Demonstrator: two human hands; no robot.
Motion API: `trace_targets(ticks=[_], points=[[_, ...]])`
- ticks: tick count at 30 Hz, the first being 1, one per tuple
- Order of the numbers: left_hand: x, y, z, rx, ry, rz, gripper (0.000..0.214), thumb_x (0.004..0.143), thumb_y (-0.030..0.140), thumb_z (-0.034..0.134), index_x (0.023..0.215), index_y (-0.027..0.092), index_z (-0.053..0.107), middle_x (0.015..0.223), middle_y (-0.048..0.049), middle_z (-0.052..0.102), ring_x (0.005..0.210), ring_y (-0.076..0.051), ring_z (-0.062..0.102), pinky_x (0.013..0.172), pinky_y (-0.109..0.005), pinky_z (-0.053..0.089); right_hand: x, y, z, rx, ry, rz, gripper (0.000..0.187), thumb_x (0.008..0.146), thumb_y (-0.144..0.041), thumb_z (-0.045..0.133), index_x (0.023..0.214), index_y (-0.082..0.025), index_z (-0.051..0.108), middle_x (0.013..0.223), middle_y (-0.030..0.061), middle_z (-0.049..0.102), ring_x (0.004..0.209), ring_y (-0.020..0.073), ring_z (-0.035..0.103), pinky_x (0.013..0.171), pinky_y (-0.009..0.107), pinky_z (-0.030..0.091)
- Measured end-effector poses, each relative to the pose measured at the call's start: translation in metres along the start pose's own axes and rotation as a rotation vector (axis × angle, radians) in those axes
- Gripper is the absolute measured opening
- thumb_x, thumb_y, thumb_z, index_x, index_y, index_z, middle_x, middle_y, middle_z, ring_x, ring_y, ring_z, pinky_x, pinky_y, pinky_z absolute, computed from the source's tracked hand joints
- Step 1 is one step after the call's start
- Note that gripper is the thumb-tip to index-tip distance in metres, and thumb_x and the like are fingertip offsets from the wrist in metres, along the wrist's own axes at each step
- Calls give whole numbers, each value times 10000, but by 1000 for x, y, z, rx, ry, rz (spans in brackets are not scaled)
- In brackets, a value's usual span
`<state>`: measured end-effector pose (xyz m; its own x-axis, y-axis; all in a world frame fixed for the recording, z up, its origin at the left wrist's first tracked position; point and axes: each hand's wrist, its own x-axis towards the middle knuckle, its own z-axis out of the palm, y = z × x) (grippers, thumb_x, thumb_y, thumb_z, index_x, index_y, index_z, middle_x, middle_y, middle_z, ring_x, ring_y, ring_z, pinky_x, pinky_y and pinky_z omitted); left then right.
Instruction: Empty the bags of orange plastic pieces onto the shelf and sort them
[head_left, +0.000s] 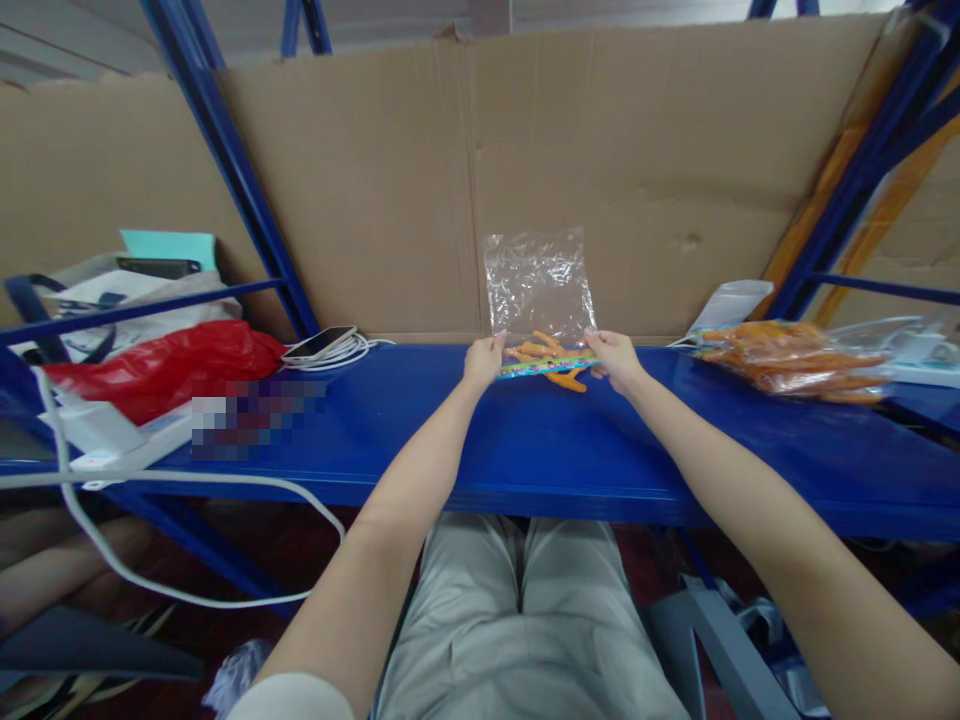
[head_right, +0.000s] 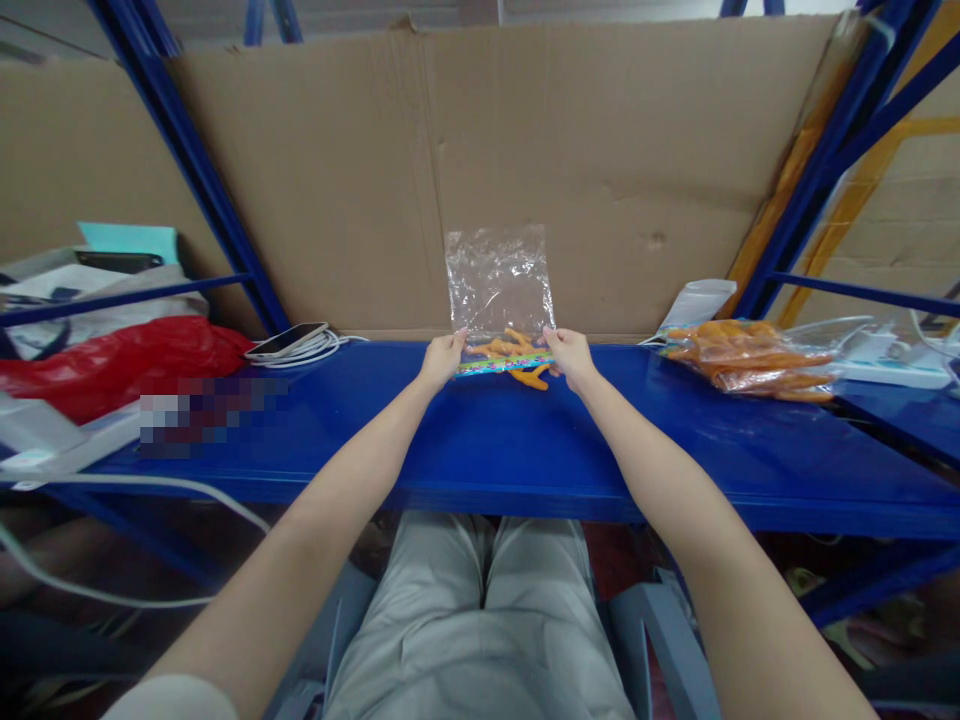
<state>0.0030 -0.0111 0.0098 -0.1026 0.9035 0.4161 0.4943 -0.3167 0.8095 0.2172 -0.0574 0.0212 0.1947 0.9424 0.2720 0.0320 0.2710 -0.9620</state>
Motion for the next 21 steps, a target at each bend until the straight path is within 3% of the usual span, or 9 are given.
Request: trace_targets(ticks=[3, 5, 8, 11, 16, 21], points=[[-2, -2, 0, -17, -101, -83, 445, 948, 379, 499, 539, 204, 512, 400, 23, 416, 450, -161, 487, 523, -258, 338, 0, 0, -5, 3, -4, -12, 372, 854, -442, 697, 641, -181, 538, 348, -97, 352, 257, 35, 265, 268, 160, 226], [-3, -3, 1, -37, -117, -89, 415, 956, 354, 485, 567, 209, 488, 415, 28, 449, 403, -142, 444, 505, -257, 341, 0, 0, -6, 2, -9, -13, 367, 860, -432, 693, 641, -178, 543, 348, -94, 365, 254, 33, 266, 268, 159, 227], [-5, -1, 4, -117, -86, -114, 352, 965, 317, 469, 630, 210, 468, 496, 21, 537, 416, -125, 449, 518, -252, 361, -1, 0, -5, 3, -35, 4, 349, 882, -394, 673, 643, -171, 553, 351, -88, 387, 255, 32, 267, 274, 160, 234], [-4, 1, 4, -137, -37, -142, 325, 961, 301, 479, 649, 213, 455, 505, 26, 518, 469, -131, 478, 562, -253, 376, -3, 0, -3, -2, -59, 33, 348, 870, -395, 687, 641, -164, 564, 356, -81, 405, 257, 32, 270, 277, 163, 233], [-1, 2, 1, -31, 125, -24, 332, 908, 216, 549, 585, 196, 473, 619, -1, 557, 675, -148, 549, 706, -260, 408, -5, -1, -1, -7, -72, 61, 340, 890, -391, 661, 654, -162, 574, 357, -72, 424, 259, 36, 273, 276, 164, 224], [1, 3, 0, -62, 149, -14, 309, 889, 208, 565, 587, 187, 506, 615, 11, 553, 671, -140, 534, 714, -255, 412, -4, -2, 0, 3, -79, 81, 331, 872, -402, 687, 673, -163, 571, 357, -83, 407, 263, 28, 237, 271, 163, 218]])
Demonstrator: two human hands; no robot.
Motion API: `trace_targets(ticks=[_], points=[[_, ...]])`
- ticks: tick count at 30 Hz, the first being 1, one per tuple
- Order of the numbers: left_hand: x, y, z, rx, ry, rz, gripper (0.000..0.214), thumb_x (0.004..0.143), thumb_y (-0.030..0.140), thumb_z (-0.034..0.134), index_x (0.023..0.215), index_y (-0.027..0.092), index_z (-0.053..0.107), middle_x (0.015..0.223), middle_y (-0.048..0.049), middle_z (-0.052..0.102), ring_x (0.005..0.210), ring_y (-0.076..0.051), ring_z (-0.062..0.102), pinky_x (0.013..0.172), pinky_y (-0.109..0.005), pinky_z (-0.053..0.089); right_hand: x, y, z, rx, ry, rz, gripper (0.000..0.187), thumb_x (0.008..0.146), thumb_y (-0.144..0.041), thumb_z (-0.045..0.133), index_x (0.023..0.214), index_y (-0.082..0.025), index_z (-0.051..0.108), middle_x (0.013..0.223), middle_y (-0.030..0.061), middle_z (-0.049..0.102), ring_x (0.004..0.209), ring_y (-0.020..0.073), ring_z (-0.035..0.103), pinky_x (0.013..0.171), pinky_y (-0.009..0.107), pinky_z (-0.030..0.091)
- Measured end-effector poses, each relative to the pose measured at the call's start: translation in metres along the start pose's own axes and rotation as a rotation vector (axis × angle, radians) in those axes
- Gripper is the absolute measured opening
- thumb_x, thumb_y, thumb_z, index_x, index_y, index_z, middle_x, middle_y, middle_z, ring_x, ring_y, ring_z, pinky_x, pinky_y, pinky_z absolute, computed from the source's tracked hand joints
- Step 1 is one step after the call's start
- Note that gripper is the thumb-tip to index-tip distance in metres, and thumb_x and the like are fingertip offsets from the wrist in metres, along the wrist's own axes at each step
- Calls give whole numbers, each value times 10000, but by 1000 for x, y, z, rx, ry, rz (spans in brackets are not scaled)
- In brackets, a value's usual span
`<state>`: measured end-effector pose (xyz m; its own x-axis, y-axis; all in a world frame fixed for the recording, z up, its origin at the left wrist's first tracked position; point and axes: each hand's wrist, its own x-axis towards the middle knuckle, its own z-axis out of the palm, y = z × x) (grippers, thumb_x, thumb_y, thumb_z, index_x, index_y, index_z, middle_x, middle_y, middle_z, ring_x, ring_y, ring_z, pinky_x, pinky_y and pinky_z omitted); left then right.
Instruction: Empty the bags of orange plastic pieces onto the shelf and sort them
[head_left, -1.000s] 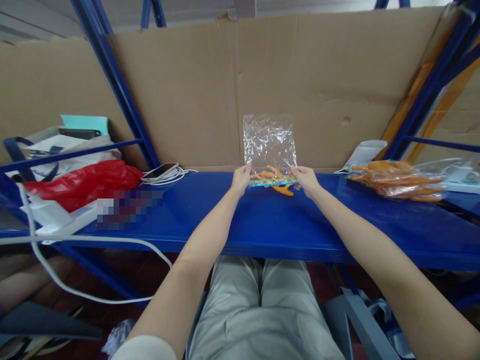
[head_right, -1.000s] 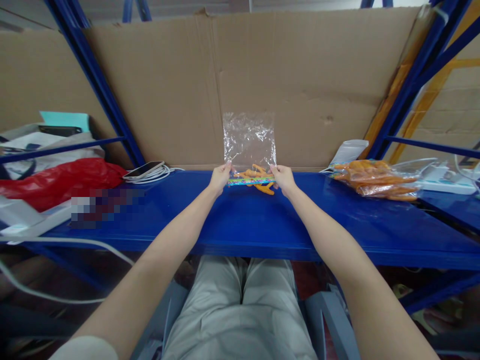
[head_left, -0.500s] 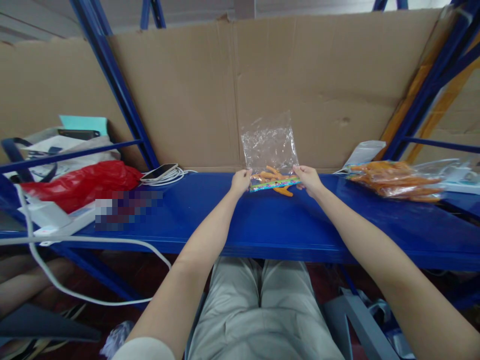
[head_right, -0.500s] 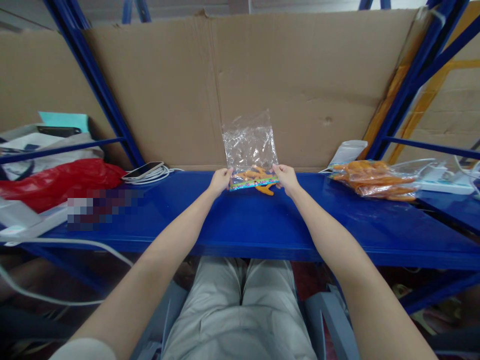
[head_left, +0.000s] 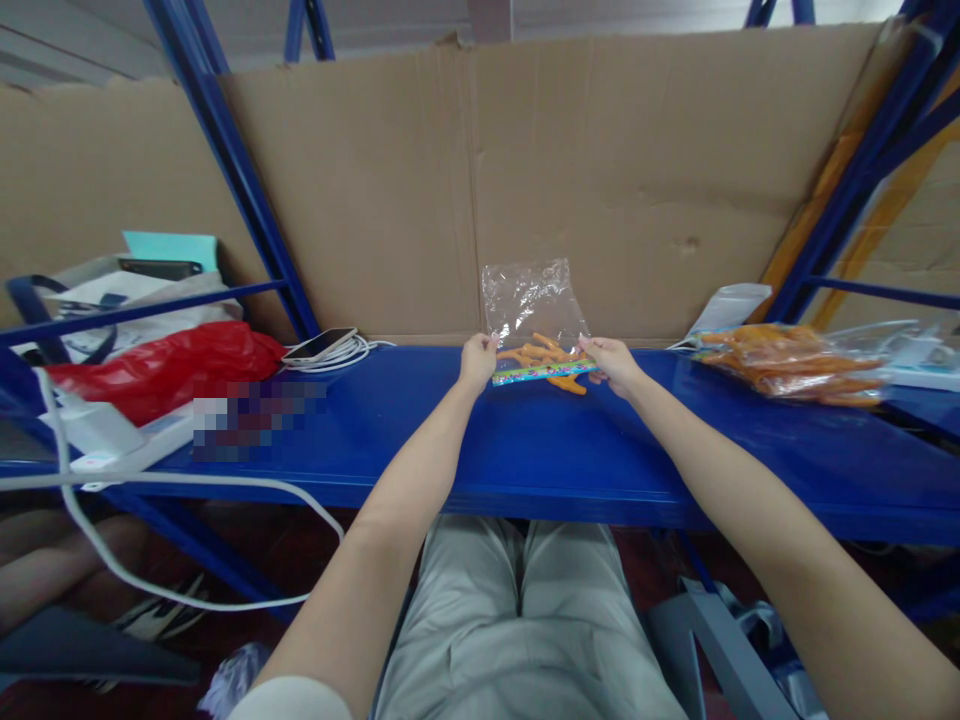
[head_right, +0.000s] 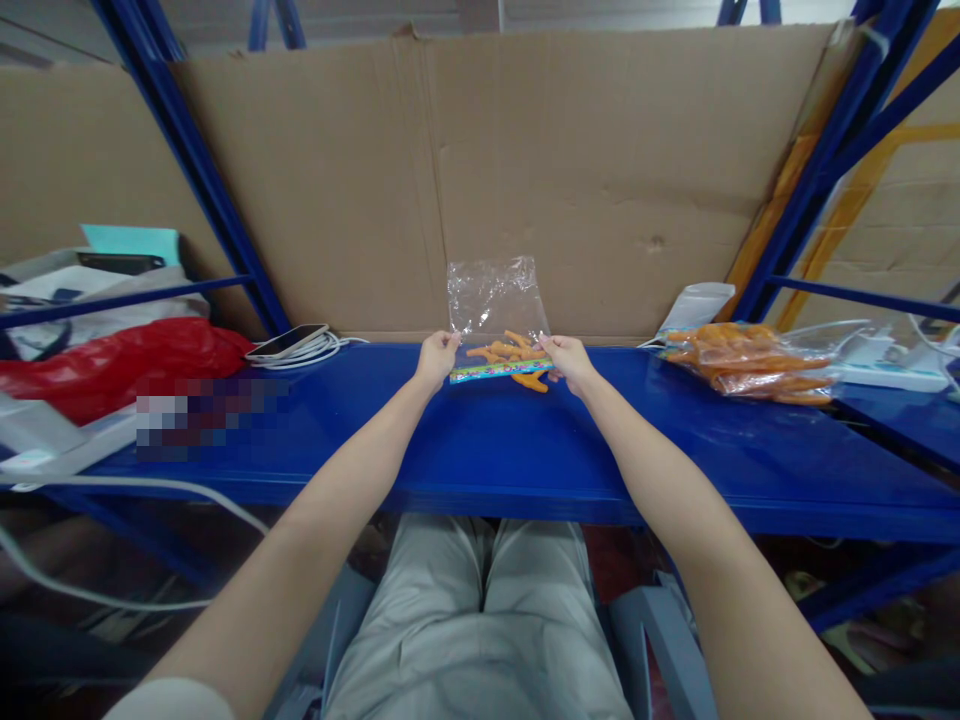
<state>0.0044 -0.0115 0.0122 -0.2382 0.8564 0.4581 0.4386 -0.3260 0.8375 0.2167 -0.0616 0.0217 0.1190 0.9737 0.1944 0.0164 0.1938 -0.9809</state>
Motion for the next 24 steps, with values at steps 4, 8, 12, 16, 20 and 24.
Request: trace_targets(ticks=[4, 8, 12, 16, 20, 24], points=[[-2, 4, -3, -77, -21, -64, 324, 879, 188, 582, 568, 181, 491, 527, 45, 482, 568, -105, 479, 622, -223, 392, 1, 1, -1, -1, -12, 8, 337, 887, -406, 669, 685, -155, 573, 376, -74, 435, 267, 23, 235, 271, 163, 215], [-5, 8, -7, -147, -132, -217, 317, 926, 244, 534, 615, 185, 519, 406, 74, 355, 404, -91, 373, 468, -207, 330, 3, 1, -5, -4, -5, -1, 320, 909, -362, 645, 681, -146, 583, 381, -70, 440, 272, 29, 259, 282, 168, 241], [-6, 10, -10, -259, -136, -324, 277, 953, 259, 492, 694, 174, 539, 442, 63, 426, 366, -70, 386, 414, -184, 335, 3, 0, -7, -19, -46, 19, 284, 912, -299, 640, 684, -130, 625, 398, -57, 457, 310, 45, 352, 317, 169, 311], [-3, 9, -10, -303, -99, -386, 98, 946, 203, 494, 874, 167, 549, 620, 28, 603, 417, -54, 481, 426, -157, 374, -1, 0, -5, -75, -201, 133, 211, 893, -255, 663, 731, -121, 654, 441, -32, 511, 360, 75, 465, 347, 182, 373], [-3, 9, -10, -228, -70, -418, 254, 878, 40, 473, 1090, 170, 530, 735, 24, 663, 398, -37, 458, 434, -156, 357, -7, 0, -2, -142, -261, 211, 84, 891, -216, 659, 853, -141, 665, 542, -15, 600, 390, 94, 522, 370, 203, 415], [-6, 10, -10, -137, -145, -436, 396, 828, -16, 487, 1177, 168, 514, 694, 45, 637, 367, -40, 414, 431, -171, 342, -7, 0, 0, -188, -176, 235, 91, 925, -183, 603, 862, -139, 651, 555, -16, 607, 389, 89, 521, 376, 200, 414]])
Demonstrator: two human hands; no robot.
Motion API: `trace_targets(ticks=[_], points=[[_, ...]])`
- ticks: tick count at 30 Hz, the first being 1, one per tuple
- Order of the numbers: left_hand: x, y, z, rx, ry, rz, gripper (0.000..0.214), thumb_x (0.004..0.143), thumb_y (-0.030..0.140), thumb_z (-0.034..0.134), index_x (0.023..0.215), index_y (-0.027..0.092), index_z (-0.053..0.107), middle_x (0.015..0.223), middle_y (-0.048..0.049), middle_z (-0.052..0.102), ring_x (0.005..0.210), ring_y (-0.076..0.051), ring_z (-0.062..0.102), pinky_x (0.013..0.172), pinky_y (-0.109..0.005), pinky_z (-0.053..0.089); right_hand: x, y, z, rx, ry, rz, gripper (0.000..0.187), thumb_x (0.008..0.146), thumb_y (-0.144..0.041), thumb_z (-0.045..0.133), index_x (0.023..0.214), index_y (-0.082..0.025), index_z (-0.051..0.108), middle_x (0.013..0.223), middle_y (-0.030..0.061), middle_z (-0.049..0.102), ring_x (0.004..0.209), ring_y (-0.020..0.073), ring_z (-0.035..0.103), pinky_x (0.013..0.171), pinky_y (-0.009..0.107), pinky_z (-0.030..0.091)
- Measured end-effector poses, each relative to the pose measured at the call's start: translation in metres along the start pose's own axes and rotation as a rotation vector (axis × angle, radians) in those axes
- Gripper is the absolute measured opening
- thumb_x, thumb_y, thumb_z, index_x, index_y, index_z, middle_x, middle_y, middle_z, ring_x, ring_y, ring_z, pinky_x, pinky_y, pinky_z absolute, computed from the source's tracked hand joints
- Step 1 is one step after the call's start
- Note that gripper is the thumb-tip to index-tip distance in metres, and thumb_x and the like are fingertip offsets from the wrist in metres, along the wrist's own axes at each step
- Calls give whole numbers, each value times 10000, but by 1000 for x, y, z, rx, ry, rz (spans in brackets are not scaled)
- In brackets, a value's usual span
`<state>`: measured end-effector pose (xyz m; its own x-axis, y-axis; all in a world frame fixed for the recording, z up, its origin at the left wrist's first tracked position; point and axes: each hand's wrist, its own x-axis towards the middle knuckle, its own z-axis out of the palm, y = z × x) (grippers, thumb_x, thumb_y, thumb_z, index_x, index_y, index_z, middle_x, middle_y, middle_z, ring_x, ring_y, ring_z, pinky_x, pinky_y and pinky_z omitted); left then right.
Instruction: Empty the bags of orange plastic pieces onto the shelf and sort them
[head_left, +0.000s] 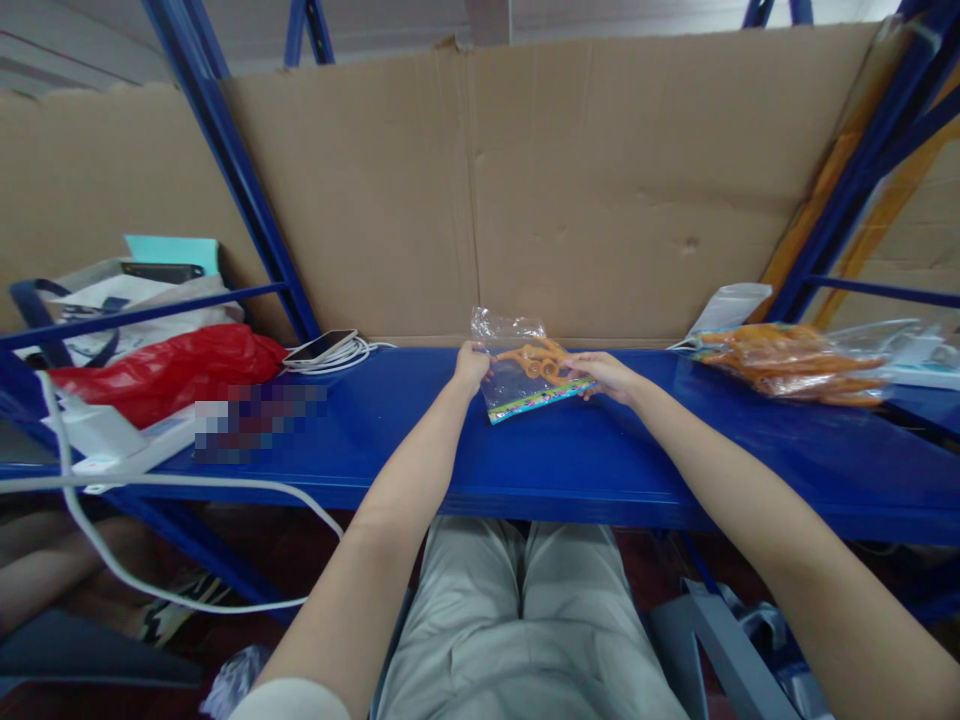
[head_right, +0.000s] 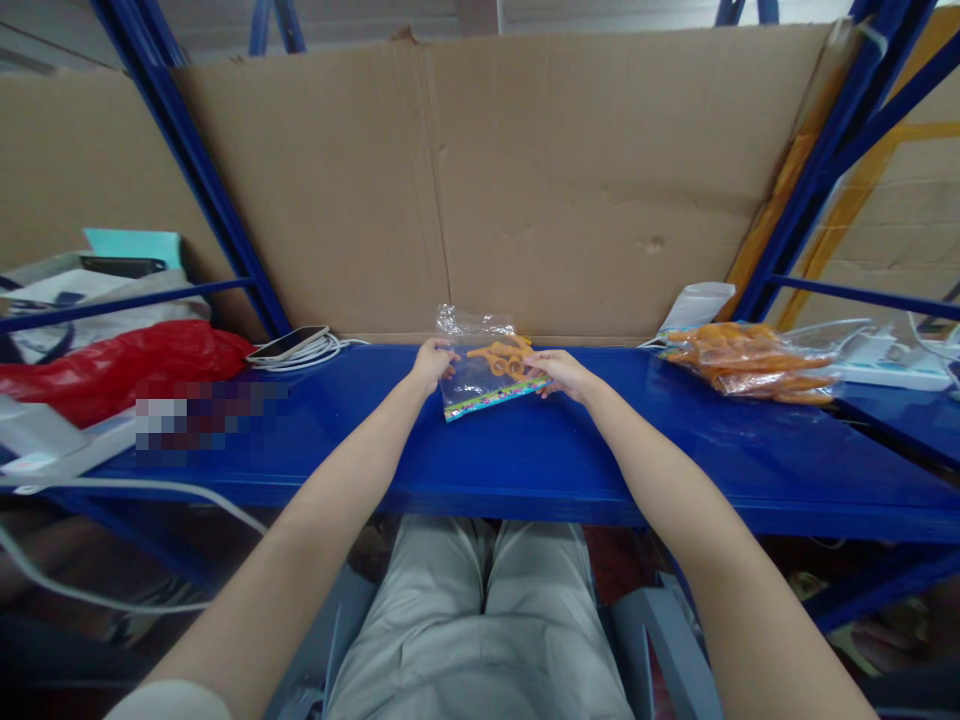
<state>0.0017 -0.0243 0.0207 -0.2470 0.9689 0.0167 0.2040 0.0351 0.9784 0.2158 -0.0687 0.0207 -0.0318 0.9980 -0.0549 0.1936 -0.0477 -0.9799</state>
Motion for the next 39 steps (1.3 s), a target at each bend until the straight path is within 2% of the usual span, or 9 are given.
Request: trace_targets(ticks=[6, 12, 15, 21, 29, 31, 34, 37, 39], points=[[-3, -1, 1, 82, -153, 38, 358, 849, -4, 470, 1160, 156, 543, 626, 59, 582, 375, -50, 417, 437, -179, 368, 6, 2, -2, 28, 38, -20, 109, 950, -159, 570, 874, -114, 633, 556, 2, 632, 420, 68, 540, 436, 161, 423], [-7, -3, 0, 102, -338, 97, 315, 831, 10, 480, 1081, 173, 580, 627, 52, 605, 433, -61, 494, 463, -168, 398, 5, 1, -3, 96, 72, 16, 92, 990, -150, 459, 976, -138, 549, 541, -19, 615, 357, 93, 513, 385, 202, 405], [-7, -4, 1, 91, -375, 106, 286, 833, 5, 484, 1038, 181, 577, 609, 59, 592, 430, -56, 497, 449, -156, 386, 5, 0, -4, 118, 124, -1, 85, 979, -109, 447, 978, -158, 515, 550, -35, 611, 354, 85, 505, 384, 199, 405], [-4, -4, 2, 36, -241, 81, 257, 854, 26, 515, 1058, 179, 544, 627, 52, 599, 440, -57, 510, 464, -157, 410, 6, 0, -4, 130, 148, -20, 98, 956, -82, 463, 960, -167, 512, 564, -46, 602, 358, 74, 496, 396, 196, 405], [0, -2, 3, -4, -57, 67, 323, 798, -15, 559, 1058, 177, 539, 699, 36, 637, 508, -48, 527, 510, -143, 417, 6, 1, -3, 96, 102, -20, 191, 912, -94, 549, 1090, -160, 535, 615, -21, 644, 403, 85, 531, 420, 198, 424], [4, -4, 4, -11, 0, 104, 328, 770, -20, 572, 1036, 172, 559, 771, 6, 680, 597, -69, 593, 575, -163, 464, 6, 2, -3, 75, 42, -19, 177, 903, -94, 561, 1067, -162, 560, 637, -10, 660, 407, 84, 535, 407, 197, 419], [10, -9, 3, 27, 108, 198, 326, 766, 2, 587, 1046, 170, 577, 979, -55, 722, 868, -126, 681, 758, -205, 515, 6, 5, -1, 34, -54, -36, 118, 880, -95, 597, 980, -156, 609, 649, -6, 666, 393, 65, 510, 370, 180, 381], [9, -9, -1, 176, 197, 306, 426, 794, 16, 565, 1181, 194, 540, 1220, -82, 677, 1143, -167, 632, 956, -247, 475, 6, 7, 2, 2, -82, -81, 32, 865, -119, 629, 865, -151, 628, 638, -7, 663, 368, 47, 474, 340, 168, 342], [4, -6, -1, 296, 242, 377, 514, 814, 35, 548, 1295, 202, 481, 1372, -102, 595, 1290, -194, 543, 1063, -291, 416, 6, 7, 3, -2, -42, -107, 94, 869, -129, 631, 781, -151, 606, 616, -9, 654, 346, 38, 450, 335, 166, 339]])
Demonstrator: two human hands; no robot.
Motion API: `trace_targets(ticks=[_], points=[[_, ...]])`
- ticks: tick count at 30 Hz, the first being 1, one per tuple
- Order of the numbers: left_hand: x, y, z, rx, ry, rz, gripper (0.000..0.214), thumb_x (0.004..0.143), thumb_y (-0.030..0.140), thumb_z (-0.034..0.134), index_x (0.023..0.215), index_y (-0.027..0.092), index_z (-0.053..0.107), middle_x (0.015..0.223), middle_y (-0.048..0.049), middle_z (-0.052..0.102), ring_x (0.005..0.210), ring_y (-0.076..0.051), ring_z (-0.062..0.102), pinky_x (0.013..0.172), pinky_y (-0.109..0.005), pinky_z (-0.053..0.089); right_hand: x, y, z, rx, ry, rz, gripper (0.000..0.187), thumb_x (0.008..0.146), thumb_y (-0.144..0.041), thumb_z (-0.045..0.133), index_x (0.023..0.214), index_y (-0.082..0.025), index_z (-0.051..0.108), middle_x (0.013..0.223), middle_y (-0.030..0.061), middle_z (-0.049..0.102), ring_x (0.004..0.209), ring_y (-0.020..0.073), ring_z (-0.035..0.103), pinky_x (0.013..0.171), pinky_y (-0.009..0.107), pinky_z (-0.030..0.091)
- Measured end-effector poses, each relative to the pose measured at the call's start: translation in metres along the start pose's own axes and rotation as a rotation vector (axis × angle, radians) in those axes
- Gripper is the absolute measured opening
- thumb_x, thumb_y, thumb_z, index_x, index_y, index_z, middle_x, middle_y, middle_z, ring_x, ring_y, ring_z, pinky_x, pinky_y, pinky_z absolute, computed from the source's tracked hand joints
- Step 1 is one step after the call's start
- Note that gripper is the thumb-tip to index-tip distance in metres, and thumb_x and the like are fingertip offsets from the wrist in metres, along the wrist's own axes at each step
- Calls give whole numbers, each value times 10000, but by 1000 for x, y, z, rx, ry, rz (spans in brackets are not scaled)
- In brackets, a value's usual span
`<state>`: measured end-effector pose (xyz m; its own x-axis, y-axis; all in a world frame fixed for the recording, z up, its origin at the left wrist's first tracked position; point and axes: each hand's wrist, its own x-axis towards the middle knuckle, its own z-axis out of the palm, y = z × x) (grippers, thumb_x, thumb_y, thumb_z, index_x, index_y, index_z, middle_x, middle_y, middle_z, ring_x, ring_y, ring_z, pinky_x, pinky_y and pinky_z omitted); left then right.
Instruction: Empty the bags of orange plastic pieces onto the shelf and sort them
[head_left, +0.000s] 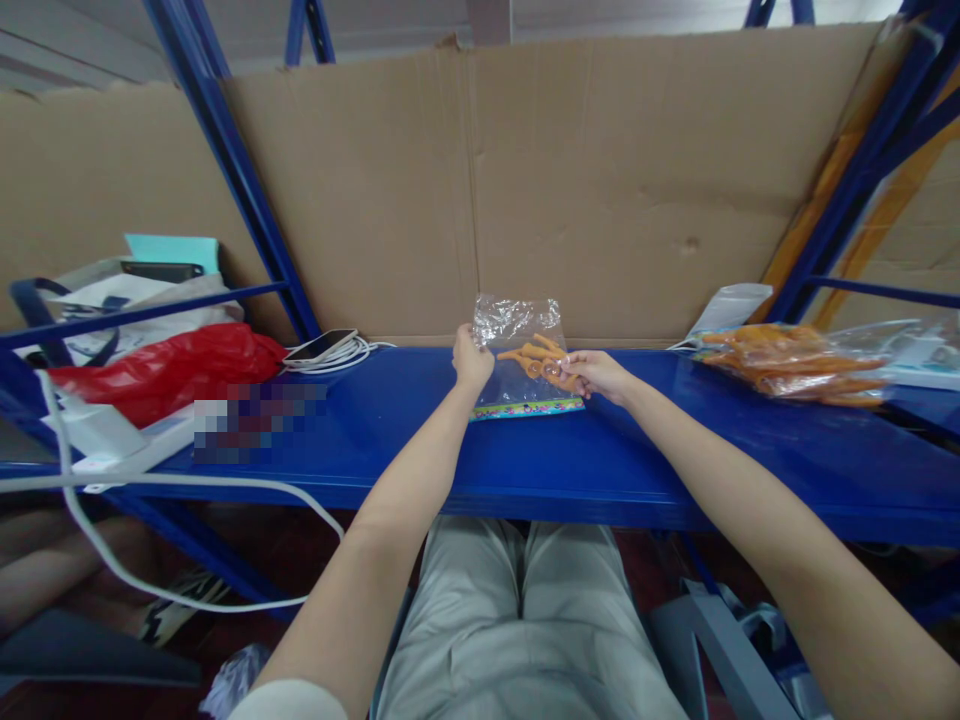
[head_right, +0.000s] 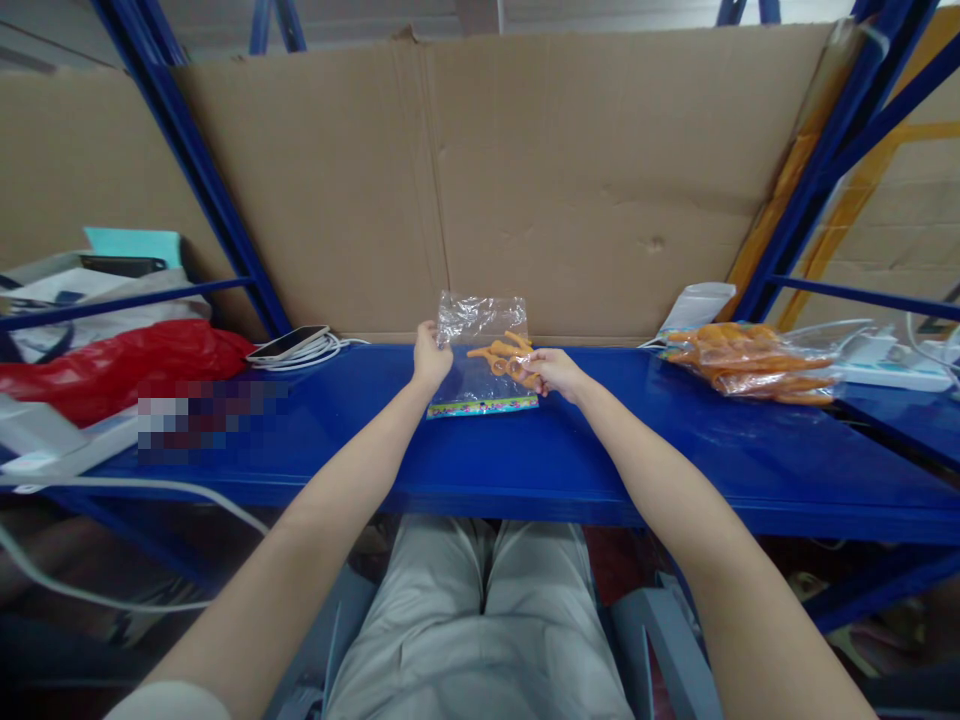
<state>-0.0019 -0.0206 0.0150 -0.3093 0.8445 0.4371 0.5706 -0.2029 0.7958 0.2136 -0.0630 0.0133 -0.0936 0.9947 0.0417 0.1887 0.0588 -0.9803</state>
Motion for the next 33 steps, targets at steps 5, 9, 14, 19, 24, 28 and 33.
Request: trace_targets(ticks=[5, 9, 14, 19, 24, 28, 33], points=[[-18, 22, 3, 190, -94, 161, 593, 902, 204, 507, 1465, 121, 341, 1606, -177, 295, 1506, -244, 237, 1203, -373, 245, 1, -1, 0, 66, 120, -14, 126, 884, -137, 633, 774, -148, 573, 661, 17, 685, 348, 48, 480, 356, 176, 383], [-42, 33, 16, 299, -445, 305, 653, 962, 407, 409, 1549, 179, 234, 1669, -123, 86, 1542, -253, 56, 1227, -471, 144, 0, 0, 1, 147, 125, 13, 167, 870, -120, 667, 1021, -138, 598, 759, 44, 726, 436, 81, 594, 457, 202, 518], [-59, 29, 24, 491, -800, 240, 711, 943, 509, 382, 1580, 283, 162, 1659, -63, -42, 1528, -298, -64, 1185, -628, 105, -1, -2, 6, 236, 123, 14, 447, 853, -43, 650, 1268, -162, 531, 911, 62, 749, 654, 118, 708, 637, 224, 603], [-42, 16, 17, 575, -769, 99, 656, 939, 425, 395, 1565, 341, 218, 1657, -53, 32, 1526, -324, 15, 1157, -677, 145, 0, -2, 6, 195, 142, 42, 346, 890, -33, 586, 1216, -141, 553, 900, 73, 742, 621, 107, 692, 615, 217, 599], [-25, 4, 9, 626, -687, -34, 674, 924, 437, 413, 1565, 322, 239, 1655, -65, 86, 1520, -343, 71, 1171, -652, 163, 2, 2, 4, 154, 125, 25, 208, 869, -58, 639, 1060, -135, 604, 844, 66, 734, 575, 102, 675, 597, 223, 597], [-11, -6, 3, 666, -549, -165, 668, 915, 396, 415, 1558, 271, 285, 1655, -102, 124, 1520, -348, 87, 1179, -642, 159, 1, 0, 4, 137, 127, 12, 167, 874, -52, 624, 1015, -140, 607, 805, 53, 726, 561, 96, 667, 577, 211, 588], [16, -25, -11, 720, -461, -284, 694, 903, 387, 433, 1564, 259, 267, 1651, -147, 152, 1517, -367, 122, 1152, -692, 131, -1, -1, 6, 92, 123, 9, 159, 880, -31, 578, 988, -140, 621, 797, 54, 728, 542, 86, 655, 561, 192, 572]])
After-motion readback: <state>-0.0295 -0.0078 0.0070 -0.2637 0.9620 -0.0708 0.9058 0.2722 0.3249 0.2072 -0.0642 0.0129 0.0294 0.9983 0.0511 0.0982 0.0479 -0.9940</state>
